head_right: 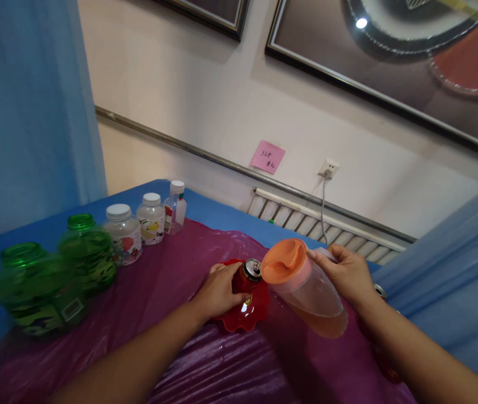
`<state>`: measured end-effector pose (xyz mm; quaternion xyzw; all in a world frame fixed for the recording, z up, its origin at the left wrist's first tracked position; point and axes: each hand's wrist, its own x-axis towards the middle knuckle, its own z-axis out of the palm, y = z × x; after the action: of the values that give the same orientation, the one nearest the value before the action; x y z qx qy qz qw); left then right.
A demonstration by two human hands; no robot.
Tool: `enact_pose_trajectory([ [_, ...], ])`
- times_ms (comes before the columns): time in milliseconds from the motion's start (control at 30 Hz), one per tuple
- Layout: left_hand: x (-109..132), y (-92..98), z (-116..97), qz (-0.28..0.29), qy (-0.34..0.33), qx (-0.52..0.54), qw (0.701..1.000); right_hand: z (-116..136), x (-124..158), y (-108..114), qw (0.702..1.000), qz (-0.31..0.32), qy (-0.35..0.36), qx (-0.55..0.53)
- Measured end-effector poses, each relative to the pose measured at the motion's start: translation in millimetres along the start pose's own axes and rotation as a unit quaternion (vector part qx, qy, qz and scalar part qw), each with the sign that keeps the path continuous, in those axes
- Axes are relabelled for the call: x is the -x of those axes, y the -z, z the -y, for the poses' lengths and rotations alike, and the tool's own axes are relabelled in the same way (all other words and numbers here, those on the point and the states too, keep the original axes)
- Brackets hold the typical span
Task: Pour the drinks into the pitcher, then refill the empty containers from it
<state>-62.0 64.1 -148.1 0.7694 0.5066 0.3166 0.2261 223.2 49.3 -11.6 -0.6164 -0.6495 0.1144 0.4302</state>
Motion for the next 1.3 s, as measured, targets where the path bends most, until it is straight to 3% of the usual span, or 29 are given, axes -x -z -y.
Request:
enact_pose_trajectory([
  [1300, -0.2, 1.2, 0.8, 0.009, 0.002, -0.005, 1.0, 4.3, 0.1, 5.2, 1.0, -0.005, -0.007, 0.002],
])
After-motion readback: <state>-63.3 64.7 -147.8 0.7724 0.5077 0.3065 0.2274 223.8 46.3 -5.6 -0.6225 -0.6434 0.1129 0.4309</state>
